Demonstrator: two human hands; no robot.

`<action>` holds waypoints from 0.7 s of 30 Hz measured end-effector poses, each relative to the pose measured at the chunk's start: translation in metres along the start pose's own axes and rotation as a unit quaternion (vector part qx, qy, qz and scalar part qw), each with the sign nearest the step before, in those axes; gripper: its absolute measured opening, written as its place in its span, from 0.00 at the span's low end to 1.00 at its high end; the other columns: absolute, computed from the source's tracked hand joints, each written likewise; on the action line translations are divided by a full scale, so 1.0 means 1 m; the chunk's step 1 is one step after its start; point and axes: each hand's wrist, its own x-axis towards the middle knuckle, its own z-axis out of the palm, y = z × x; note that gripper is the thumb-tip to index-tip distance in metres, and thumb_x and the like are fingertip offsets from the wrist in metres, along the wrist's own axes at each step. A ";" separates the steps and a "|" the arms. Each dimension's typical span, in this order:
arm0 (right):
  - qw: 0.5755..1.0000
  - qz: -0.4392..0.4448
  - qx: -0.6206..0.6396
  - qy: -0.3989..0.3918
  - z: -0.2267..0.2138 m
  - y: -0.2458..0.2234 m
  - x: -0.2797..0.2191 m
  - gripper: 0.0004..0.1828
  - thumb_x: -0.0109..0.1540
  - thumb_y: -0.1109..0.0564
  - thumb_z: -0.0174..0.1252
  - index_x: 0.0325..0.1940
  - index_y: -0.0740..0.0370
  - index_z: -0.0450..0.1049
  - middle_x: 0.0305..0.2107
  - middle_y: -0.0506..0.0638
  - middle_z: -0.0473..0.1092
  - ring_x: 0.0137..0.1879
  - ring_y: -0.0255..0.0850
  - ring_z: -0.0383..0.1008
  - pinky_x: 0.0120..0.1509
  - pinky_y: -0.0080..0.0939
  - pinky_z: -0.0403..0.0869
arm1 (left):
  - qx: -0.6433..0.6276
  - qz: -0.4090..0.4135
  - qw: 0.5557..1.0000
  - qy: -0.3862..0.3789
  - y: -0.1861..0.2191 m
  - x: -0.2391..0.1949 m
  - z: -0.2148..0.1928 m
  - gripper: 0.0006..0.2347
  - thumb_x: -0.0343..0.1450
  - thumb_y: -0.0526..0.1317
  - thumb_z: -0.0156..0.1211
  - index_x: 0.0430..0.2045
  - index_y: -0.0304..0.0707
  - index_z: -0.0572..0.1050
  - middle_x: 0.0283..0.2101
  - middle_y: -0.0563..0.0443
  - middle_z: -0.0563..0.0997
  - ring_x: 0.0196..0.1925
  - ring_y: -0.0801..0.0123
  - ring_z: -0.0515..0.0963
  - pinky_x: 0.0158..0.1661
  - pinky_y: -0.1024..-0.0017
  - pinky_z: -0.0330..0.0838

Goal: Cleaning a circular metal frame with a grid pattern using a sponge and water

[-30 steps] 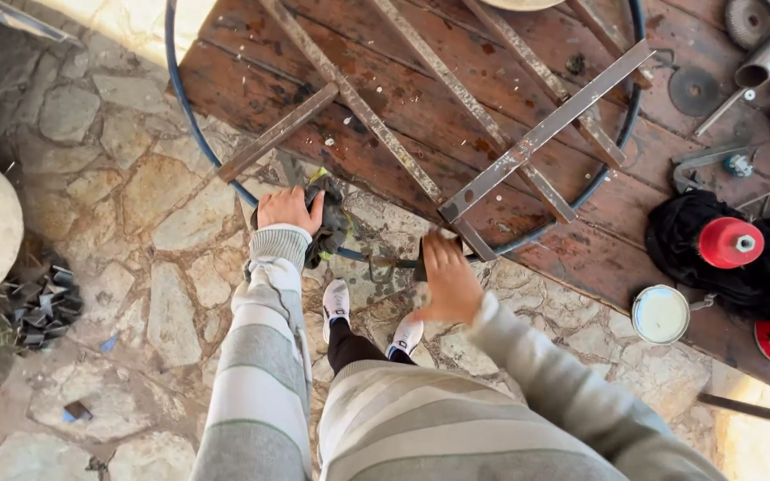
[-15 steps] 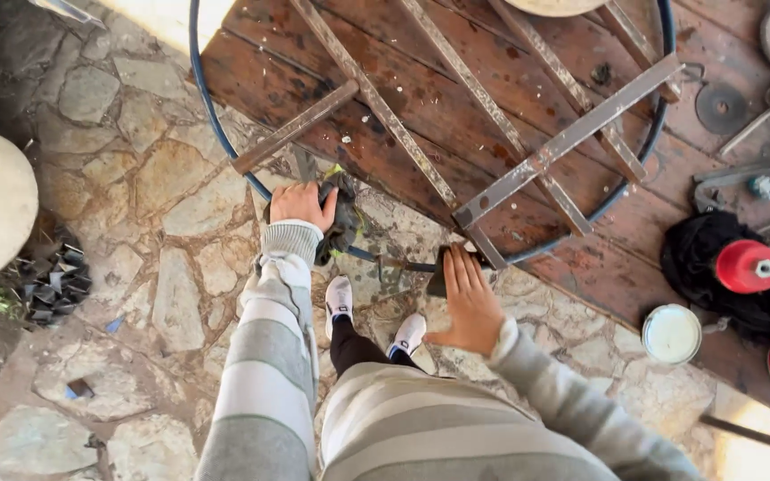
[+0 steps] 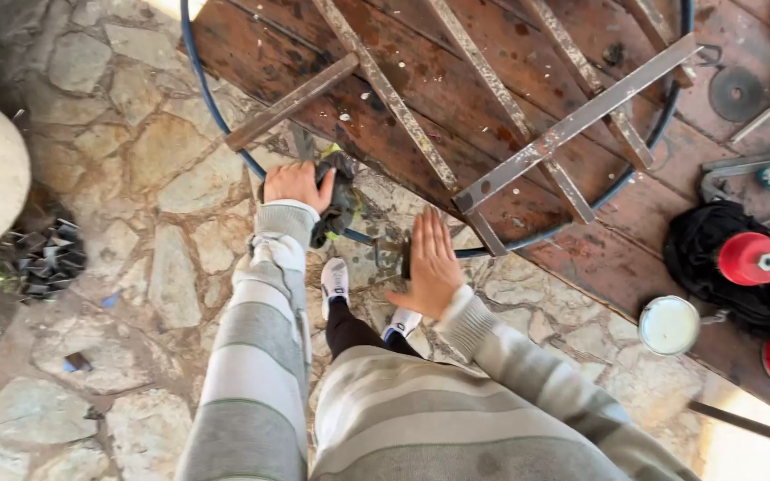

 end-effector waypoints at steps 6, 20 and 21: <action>0.996 0.019 -0.066 -0.063 -0.015 -0.015 -0.021 0.79 0.49 0.17 0.61 0.75 0.82 0.34 0.73 0.79 0.34 0.80 0.66 0.32 0.81 0.60 0.32 | -0.014 -0.007 0.999 -0.030 -0.001 0.000 0.003 0.21 0.72 0.62 0.45 0.26 0.48 0.76 0.29 0.50 0.83 0.37 0.57 0.85 0.45 0.61 0.69; 0.996 0.038 -0.045 -0.072 0.000 -0.012 0.000 0.89 0.36 0.07 0.62 0.75 0.79 0.43 0.72 0.75 0.45 0.79 0.64 0.42 0.82 0.58 0.40 | -0.011 0.006 1.000 0.018 -0.003 0.003 -0.014 0.20 0.70 0.62 0.48 0.23 0.48 0.76 0.25 0.48 0.83 0.33 0.55 0.85 0.42 0.58 0.71; 0.990 0.018 -0.132 -0.052 0.011 -0.009 -0.018 0.90 0.35 0.07 0.64 0.74 0.80 0.44 0.71 0.76 0.45 0.78 0.65 0.43 0.81 0.57 0.41 | -0.032 -0.005 0.999 0.001 0.001 -0.002 0.001 0.20 0.71 0.62 0.46 0.24 0.49 0.75 0.27 0.49 0.83 0.34 0.56 0.85 0.45 0.60 0.71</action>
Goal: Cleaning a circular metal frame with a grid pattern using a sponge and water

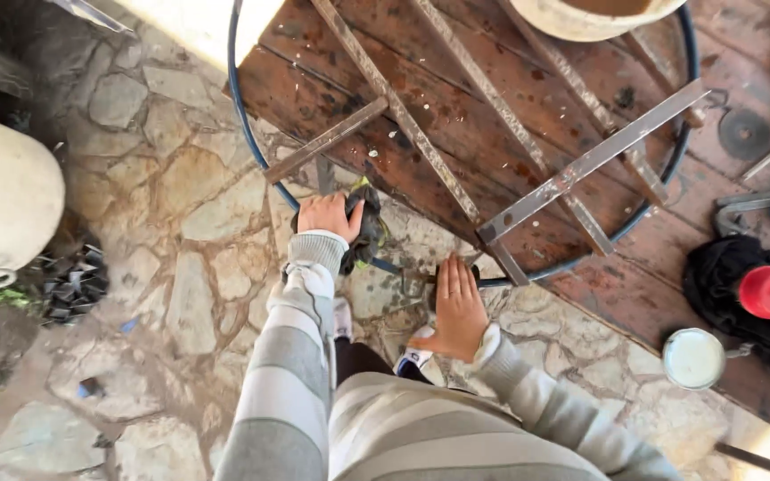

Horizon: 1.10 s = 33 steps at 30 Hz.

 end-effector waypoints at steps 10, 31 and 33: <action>0.992 0.018 0.019 -0.121 0.027 0.023 0.045 0.84 0.35 0.14 0.70 0.74 0.75 0.48 0.70 0.68 0.54 0.77 0.58 0.52 0.79 0.54 0.52 | -0.041 -0.012 0.991 -0.127 0.002 0.008 -0.021 0.23 0.74 0.63 0.38 0.29 0.47 0.74 0.31 0.48 0.83 0.39 0.56 0.85 0.48 0.60 0.70; 0.959 0.042 0.121 -0.252 0.025 0.031 0.057 0.80 0.39 0.19 0.73 0.76 0.72 0.47 0.70 0.70 0.54 0.76 0.59 0.55 0.79 0.56 0.55 | -0.062 0.027 0.997 0.027 0.002 -0.003 -0.009 0.21 0.71 0.62 0.46 0.22 0.46 0.76 0.25 0.47 0.82 0.32 0.55 0.85 0.42 0.60 0.69; 0.982 0.038 0.030 -0.183 -0.016 0.015 0.037 0.83 0.33 0.16 0.71 0.77 0.67 0.47 0.70 0.64 0.56 0.72 0.59 0.62 0.76 0.55 0.60 | -0.056 0.020 0.998 0.016 0.000 0.001 -0.002 0.22 0.71 0.63 0.45 0.22 0.47 0.76 0.26 0.48 0.83 0.34 0.56 0.85 0.43 0.59 0.70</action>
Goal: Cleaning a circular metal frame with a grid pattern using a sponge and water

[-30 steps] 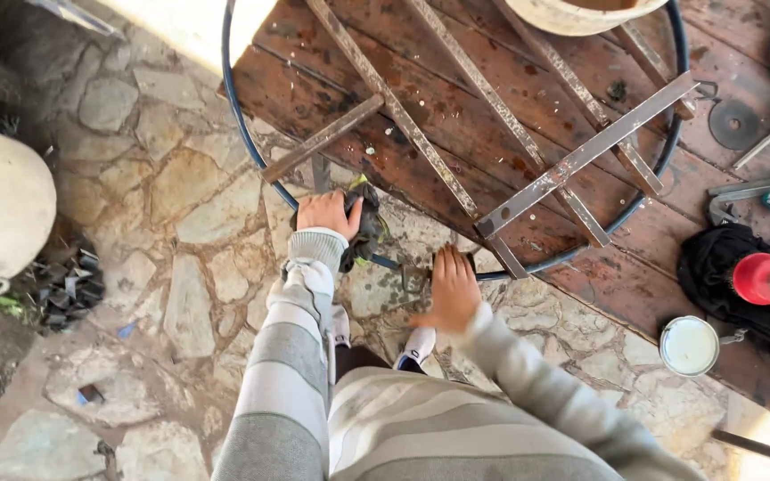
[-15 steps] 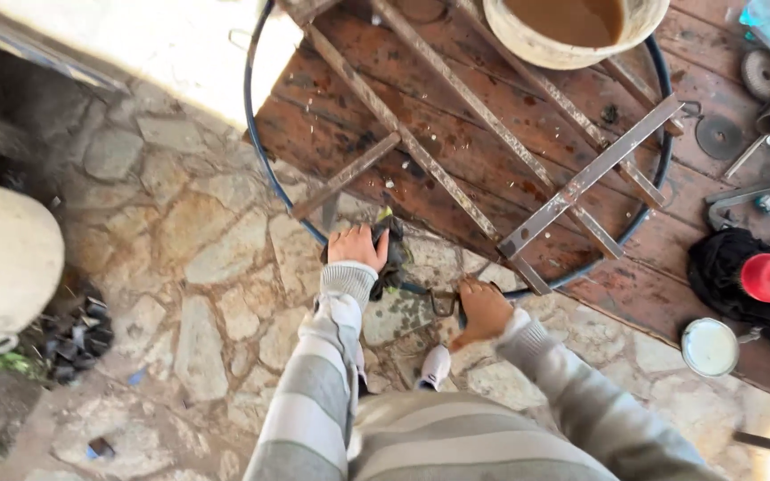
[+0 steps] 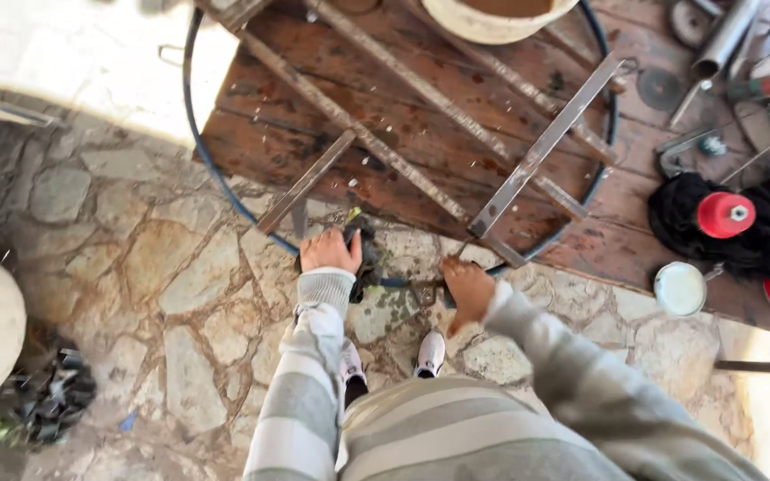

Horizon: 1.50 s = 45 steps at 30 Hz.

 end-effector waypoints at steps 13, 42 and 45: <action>0.853 0.146 -0.121 0.487 0.090 0.007 0.039 0.10 0.62 0.51 0.58 0.46 0.48 0.79 0.36 0.48 0.76 0.35 0.43 0.77 0.51 0.51 0.78 | 0.024 0.011 0.999 -0.037 0.000 -0.004 -0.001 0.22 0.73 0.62 0.45 0.23 0.46 0.75 0.26 0.50 0.82 0.36 0.57 0.85 0.44 0.60 0.70; 0.850 0.104 -0.069 0.512 0.100 -0.011 -0.001 0.48 0.47 0.63 0.48 0.73 0.79 0.53 0.70 0.77 0.50 0.76 0.67 0.51 0.80 0.57 0.52 | 0.038 -0.005 0.999 -0.022 0.002 0.000 -0.002 0.22 0.74 0.62 0.43 0.27 0.47 0.76 0.28 0.51 0.83 0.36 0.59 0.85 0.43 0.61 0.69; 0.863 0.041 -0.097 0.494 0.085 -0.032 -0.011 0.45 0.50 0.62 0.46 0.73 0.75 0.54 0.72 0.74 0.51 0.77 0.63 0.53 0.80 0.56 0.52 | 0.038 0.004 0.999 -0.007 0.005 -0.001 -0.003 0.21 0.73 0.62 0.45 0.25 0.47 0.76 0.26 0.49 0.82 0.35 0.57 0.84 0.44 0.59 0.69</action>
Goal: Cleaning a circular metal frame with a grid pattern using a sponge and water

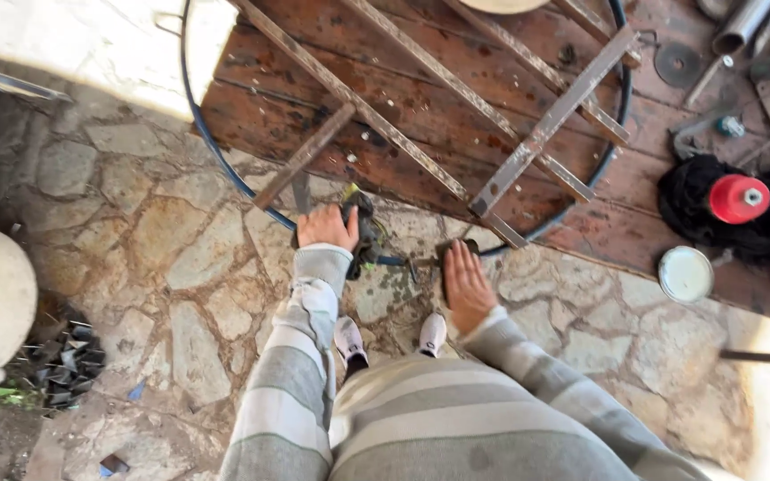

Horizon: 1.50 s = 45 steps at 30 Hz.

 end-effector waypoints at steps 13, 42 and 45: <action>0.931 0.085 -0.076 -0.346 0.002 0.012 -0.005 0.64 0.39 0.60 0.47 0.78 0.75 0.31 0.75 0.73 0.31 0.82 0.61 0.29 0.82 0.56 0.30 | -0.016 -0.008 1.000 -0.023 0.000 -0.002 0.003 0.22 0.73 0.62 0.43 0.28 0.46 0.77 0.29 0.49 0.83 0.39 0.57 0.85 0.45 0.61 0.70; 0.992 0.016 0.092 -0.082 0.075 0.033 -0.033 0.36 0.47 0.67 0.54 0.62 0.64 0.69 0.50 0.62 0.73 0.57 0.56 0.75 0.63 0.52 0.72 | -0.017 -0.003 1.000 -0.004 -0.006 0.004 0.005 0.21 0.73 0.62 0.45 0.25 0.47 0.76 0.27 0.48 0.83 0.35 0.56 0.84 0.44 0.60 0.69; 0.952 0.016 0.097 -0.291 0.044 0.050 -0.017 0.40 0.52 0.72 0.49 0.71 0.65 0.59 0.59 0.64 0.69 0.67 0.59 0.68 0.72 0.55 0.68 | -0.024 -0.009 0.999 -0.028 -0.001 0.002 -0.010 0.22 0.74 0.62 0.42 0.26 0.47 0.75 0.29 0.49 0.84 0.38 0.56 0.85 0.45 0.60 0.69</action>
